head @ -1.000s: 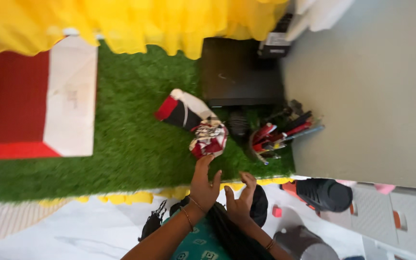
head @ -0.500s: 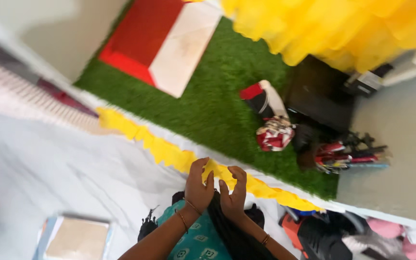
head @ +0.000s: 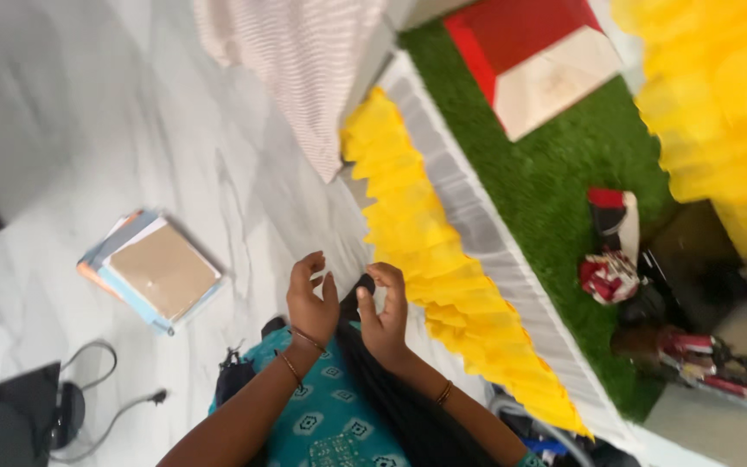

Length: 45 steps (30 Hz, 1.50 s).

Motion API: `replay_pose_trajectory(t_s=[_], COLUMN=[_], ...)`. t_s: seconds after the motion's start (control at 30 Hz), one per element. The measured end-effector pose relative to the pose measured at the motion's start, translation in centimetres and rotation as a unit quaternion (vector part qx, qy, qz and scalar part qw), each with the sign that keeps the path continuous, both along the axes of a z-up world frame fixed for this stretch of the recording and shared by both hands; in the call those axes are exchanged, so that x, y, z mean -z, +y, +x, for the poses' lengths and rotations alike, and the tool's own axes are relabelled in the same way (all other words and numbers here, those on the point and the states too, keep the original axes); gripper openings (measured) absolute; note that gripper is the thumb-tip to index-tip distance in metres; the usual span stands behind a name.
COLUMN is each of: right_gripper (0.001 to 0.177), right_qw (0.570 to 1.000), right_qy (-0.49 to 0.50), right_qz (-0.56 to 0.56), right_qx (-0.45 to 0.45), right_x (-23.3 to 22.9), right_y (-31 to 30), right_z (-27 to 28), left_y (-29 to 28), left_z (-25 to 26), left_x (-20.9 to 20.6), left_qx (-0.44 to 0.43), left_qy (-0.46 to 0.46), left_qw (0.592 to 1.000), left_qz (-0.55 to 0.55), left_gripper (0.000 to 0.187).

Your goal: The person wipes the covers of several file folders with a cloth and places them on a green mat. Then, the person picks up a small monitor from the floor, places it on the mat, and wipes the screen with the cloth.

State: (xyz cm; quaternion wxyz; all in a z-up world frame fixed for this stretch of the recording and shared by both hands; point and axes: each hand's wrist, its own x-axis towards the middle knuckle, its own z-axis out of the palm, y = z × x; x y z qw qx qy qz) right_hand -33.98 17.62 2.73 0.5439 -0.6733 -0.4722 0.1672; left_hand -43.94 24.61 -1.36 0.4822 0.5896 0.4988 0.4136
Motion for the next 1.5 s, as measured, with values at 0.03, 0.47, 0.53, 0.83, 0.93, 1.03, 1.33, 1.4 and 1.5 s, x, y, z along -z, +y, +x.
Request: replay_pose_trajectory(t_s=[0.03,0.47,0.53,0.83,0.93,1.03,1.33,1.4,1.5], right_gripper=[0.033,0.031,0.031,0.03,0.03,0.031,0.047,0.054,0.067], right_qw=[1.0,0.973,0.966,0.949,0.945,0.935,0.852,0.821,0.764], right_qy=[0.002,0.049,0.08,0.11,0.108,0.126,0.268,0.28,0.367], right_qz=[-0.003,-0.072,-0.088,-0.149,-0.167,-0.203,-0.382,-0.447,-0.506], right_qx=[-0.022,-0.214,-0.228,-0.256,-0.258,-0.263,-0.237,-0.221,-0.158], right_x=[-0.2,1.8,2.7,6.5,8.2,10.2,18.6,20.3,23.4], right_y=[0.6,5.6,6.2,11.7,14.4,15.3,16.5,16.4,16.1], right_z=[-1.3,-11.4,-12.7,-14.6,-14.7,-15.0,-18.8,-19.8,-21.8], left_y=[0.3,1.0,0.9,4.5,6.9,7.7,9.5,9.4,8.7], left_z=[-1.3,-11.4,-12.2,-14.4,-14.6,-14.9,-19.1,-20.8,-22.9], left_x=[0.1,5.7,7.1,12.6,13.8,14.5,19.0,20.5,22.7], left_qx=[-0.026,-0.261,-0.283,-0.385,-0.415,-0.424,-0.448,-0.452,-0.44], left_qy=[-0.008,-0.006,-0.019,0.05,0.053,0.072,0.081,0.121,0.128], left_qw=[1.0,0.958,0.95,0.912,0.894,0.886,0.855,0.848,0.845], left_qz=[-0.002,-0.118,-0.128,-0.133,-0.16,-0.174,-0.248,-0.247,-0.276], left_gripper=[0.035,0.027,0.027,0.024,0.025,0.026,0.026,0.026,0.028])
